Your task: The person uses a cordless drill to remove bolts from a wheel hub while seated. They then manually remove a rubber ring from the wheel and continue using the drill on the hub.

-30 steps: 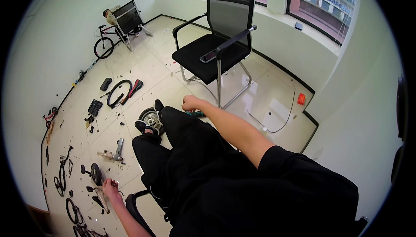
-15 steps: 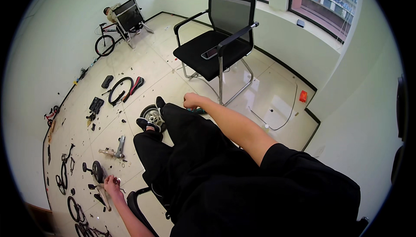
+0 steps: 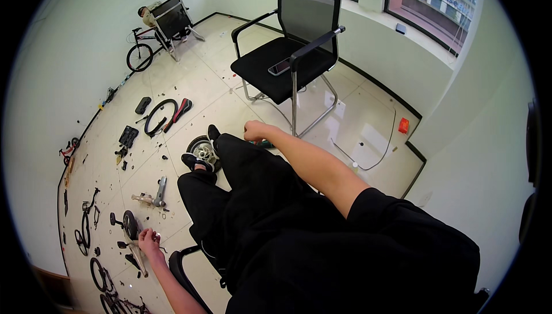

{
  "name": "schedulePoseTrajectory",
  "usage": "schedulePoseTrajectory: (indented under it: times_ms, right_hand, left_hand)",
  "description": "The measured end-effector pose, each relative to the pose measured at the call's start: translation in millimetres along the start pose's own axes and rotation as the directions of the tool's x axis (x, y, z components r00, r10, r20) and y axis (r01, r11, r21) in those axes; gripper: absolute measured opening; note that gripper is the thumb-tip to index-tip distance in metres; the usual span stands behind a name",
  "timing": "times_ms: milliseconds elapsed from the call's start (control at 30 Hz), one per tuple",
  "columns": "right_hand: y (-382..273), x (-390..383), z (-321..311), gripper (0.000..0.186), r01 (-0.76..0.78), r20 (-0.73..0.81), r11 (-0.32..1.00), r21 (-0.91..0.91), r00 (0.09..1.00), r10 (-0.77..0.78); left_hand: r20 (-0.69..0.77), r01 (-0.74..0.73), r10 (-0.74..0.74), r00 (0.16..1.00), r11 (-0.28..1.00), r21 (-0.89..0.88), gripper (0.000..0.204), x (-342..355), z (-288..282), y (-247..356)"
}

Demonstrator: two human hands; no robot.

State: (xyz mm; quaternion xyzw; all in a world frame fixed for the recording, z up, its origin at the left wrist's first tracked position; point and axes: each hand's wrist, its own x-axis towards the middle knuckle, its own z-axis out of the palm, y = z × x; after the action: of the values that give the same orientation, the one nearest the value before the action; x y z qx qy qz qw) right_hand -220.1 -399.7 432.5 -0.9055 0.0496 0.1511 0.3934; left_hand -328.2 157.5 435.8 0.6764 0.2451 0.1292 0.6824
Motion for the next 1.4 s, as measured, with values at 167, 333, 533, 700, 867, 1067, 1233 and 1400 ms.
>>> schedulePoseTrajectory:
  times_ms: [167,333,533,700,867,1067,1233,1400]
  right_hand:
    - [0,0,0,0.032,0.004,0.02,1.0,0.031,1.0,-0.005]
    - [0,-1,-1,0.033,0.002,0.03,1.0,0.022,1.0,-0.003]
    - [0,0,1,0.027,-0.009,0.019,1.0,-0.004,1.0,0.009]
    - [-1,3,0,0.027,-0.024,0.051,1.0,-0.012,0.998,0.025]
    - [-1,3,2,0.027,-0.026,0.046,1.0,-0.013,0.999,0.026]
    - [2,2,3,0.032,-0.007,0.027,1.0,-0.007,1.0,0.007]
    - [-2,0,2,0.032,-0.004,0.05,1.0,-0.024,0.999,0.005]
    - [0,-1,2,0.032,0.004,0.034,1.0,-0.011,0.999,-0.004]
  left_hand:
    - [0.004,-0.008,0.008,1.0,1.0,-0.008,0.016,5,-3,-3]
    - [0.011,-0.015,0.015,1.0,1.0,-0.009,0.016,-1,1,0]
    - [0.04,-0.01,0.009,0.999,1.0,0.022,0.014,1,-1,0]
    - [0.066,-0.019,0.016,0.998,0.999,0.041,0.012,2,-1,-1]
    - [0.058,-0.018,0.016,0.998,0.999,0.029,0.012,0,0,-1]
    - [0.042,-0.007,0.005,0.999,1.0,0.029,0.011,-7,8,5]
    - [0.091,-0.009,0.005,0.996,0.999,0.042,0.011,-5,3,4]
    - [0.097,-0.002,-0.004,0.995,0.998,0.068,0.011,-10,7,7]
